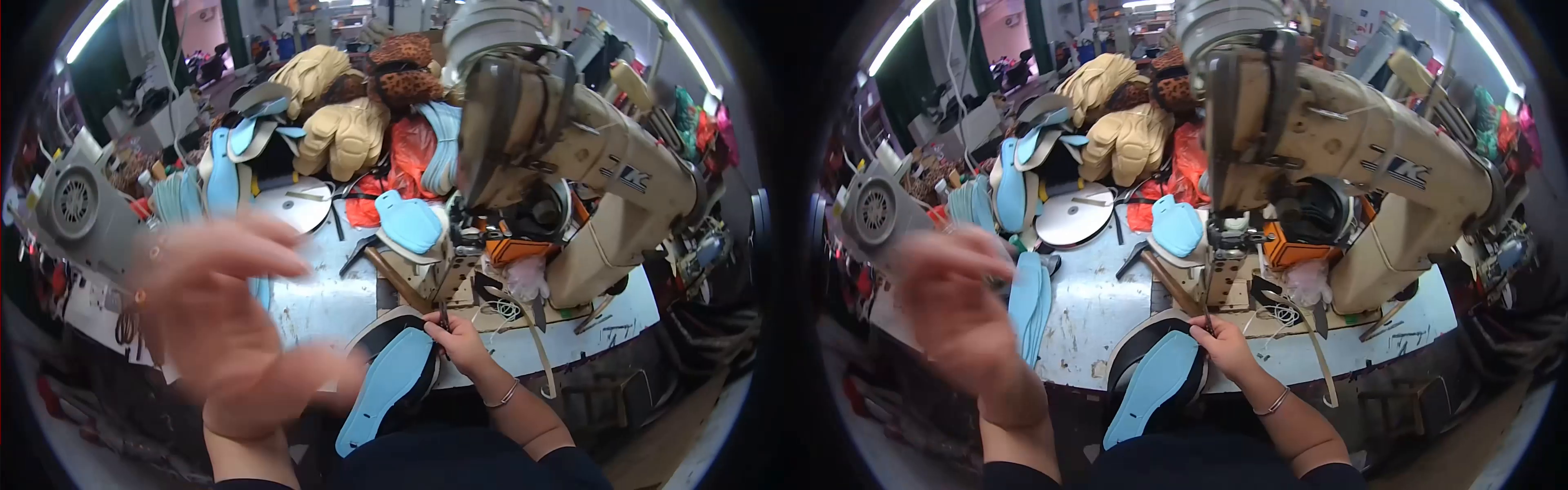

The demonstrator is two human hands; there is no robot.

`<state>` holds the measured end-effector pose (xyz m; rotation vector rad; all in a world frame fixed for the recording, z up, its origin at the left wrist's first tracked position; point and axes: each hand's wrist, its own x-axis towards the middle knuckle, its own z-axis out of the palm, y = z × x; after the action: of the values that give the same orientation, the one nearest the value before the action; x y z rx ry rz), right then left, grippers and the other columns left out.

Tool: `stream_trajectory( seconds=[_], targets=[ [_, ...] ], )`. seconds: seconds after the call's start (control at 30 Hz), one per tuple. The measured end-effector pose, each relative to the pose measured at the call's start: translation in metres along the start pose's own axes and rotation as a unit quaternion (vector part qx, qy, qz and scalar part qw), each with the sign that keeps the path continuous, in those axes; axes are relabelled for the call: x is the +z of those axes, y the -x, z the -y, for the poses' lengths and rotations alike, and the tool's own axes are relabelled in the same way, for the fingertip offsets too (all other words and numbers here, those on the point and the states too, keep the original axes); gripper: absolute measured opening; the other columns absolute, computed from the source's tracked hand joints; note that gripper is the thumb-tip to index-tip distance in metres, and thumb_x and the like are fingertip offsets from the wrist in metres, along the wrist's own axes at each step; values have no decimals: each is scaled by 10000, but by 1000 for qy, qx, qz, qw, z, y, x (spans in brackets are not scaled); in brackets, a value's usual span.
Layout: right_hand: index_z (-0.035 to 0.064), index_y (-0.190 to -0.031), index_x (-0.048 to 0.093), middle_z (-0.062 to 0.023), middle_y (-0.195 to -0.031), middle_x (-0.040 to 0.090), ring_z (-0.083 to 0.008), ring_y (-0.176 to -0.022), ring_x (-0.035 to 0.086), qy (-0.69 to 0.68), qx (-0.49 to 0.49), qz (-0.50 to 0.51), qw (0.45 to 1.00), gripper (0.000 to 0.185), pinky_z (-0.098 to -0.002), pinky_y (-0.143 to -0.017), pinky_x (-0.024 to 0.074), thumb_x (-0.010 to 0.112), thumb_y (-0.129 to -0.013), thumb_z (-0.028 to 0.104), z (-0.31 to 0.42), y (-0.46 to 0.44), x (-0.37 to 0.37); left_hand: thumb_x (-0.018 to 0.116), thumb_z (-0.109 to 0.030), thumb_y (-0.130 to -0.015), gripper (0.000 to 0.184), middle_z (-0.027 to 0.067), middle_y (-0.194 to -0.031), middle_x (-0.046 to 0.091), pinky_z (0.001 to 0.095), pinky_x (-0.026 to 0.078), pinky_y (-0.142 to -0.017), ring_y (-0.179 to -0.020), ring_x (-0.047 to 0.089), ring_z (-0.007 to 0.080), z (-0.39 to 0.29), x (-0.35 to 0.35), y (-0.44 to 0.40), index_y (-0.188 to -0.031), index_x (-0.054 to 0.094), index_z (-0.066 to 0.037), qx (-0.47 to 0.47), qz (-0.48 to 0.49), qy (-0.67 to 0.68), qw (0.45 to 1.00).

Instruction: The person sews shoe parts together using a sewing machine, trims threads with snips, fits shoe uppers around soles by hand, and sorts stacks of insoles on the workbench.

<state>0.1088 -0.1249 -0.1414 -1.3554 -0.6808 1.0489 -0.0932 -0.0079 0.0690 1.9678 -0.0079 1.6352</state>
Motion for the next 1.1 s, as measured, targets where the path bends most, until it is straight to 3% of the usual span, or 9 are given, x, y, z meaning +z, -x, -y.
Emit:
stream_trajectory(
  seconds=[0.07, 0.1, 0.23, 0.47, 0.6, 0.8, 0.87, 0.97, 1.1],
  targets=[
    [23, -1035, 614, 29, -850, 604, -45, -721, 524, 7, -11, -4, 1000, 175, -189, -641, 417, 574, -897, 123, -1, 0, -5, 823, -124, -646, 427, 96, -805, 598, 302, 494, -613, -768, 592, 187, 29, 20, 42, -979, 575, -25, -143, 205, -54, 967],
    [22, -1033, 614, 28, -844, 603, -44, -721, 522, 15, -2, -4, 1000, 175, -190, -641, 417, 573, -897, 125, 0, 2, -6, 815, -173, -661, 437, 104, -824, 590, 338, 500, -645, -749, 594, 217, 39, 35, 71, -993, 570, -29, -243, 269, -107, 926],
    [7, -1008, 623, 5, -825, 622, -48, -744, 537, 31, -27, -11, 999, 174, -207, -668, 441, 577, -891, 128, -4, 0, -2, 825, -198, -628, 459, 101, -862, 591, 293, 497, -593, -657, 588, 209, 72, 58, 156, -991, 590, -46, -169, 324, -230, 902],
    [19, -1013, 625, 4, -838, 619, -40, -737, 539, 108, -76, -3, 991, 187, -197, -661, 446, 585, -894, 157, 7, 7, 0, 780, -97, -664, 234, 84, -734, 596, 282, 459, -560, -648, 580, 167, 83, 58, 165, -831, 633, -26, -295, 274, -109, 909],
    [51, -1005, 629, 43, -771, 589, -19, -628, 489, 24, -24, 9, 999, 162, -179, -540, 391, 574, -903, 164, 18, 10, 4, 729, -64, -690, 141, 79, -792, 630, 392, 408, -882, -958, 569, 290, 85, 51, 127, -764, 611, -40, -185, 240, -148, 941],
    [12, -1026, 613, 13, -842, 619, -34, -759, 540, 45, -64, 2, 997, 176, -196, -674, 449, 540, -919, 131, 37, 13, 12, 684, -34, -693, 119, 107, -1004, 639, 418, 376, -976, -1165, 489, 336, 96, 53, 126, -732, 572, -29, -225, 265, -41, 937],
    [36, -1026, 624, 38, -781, 597, -25, -643, 505, 36, -75, -9, 997, 178, -184, -556, 413, 603, -885, 142, 38, 12, 13, 679, -32, -714, 123, 103, -1016, 613, 404, 381, -963, -1155, 489, 303, 104, 53, 139, -761, 566, -26, -249, 268, -40, 930],
    [16, -1034, 628, 30, -781, 612, -24, -668, 524, 75, -162, 7, 984, 222, -189, -582, 437, 660, -840, 117, 36, 8, 15, 679, -35, -708, 148, 113, -930, 616, 399, 406, -916, -1062, 550, 310, 107, 58, 146, -782, 551, -30, -336, 159, 32, 928],
    [-3, -1012, 642, 20, -774, 622, -24, -677, 535, 108, -66, -6, 992, 247, -190, -601, 451, 704, -795, 98, 47, 12, 10, 682, -66, -751, 163, 112, -926, 599, 337, 439, -854, -1010, 572, 255, 90, 57, 133, -854, 564, -22, -357, 168, 60, 917]
  ],
)
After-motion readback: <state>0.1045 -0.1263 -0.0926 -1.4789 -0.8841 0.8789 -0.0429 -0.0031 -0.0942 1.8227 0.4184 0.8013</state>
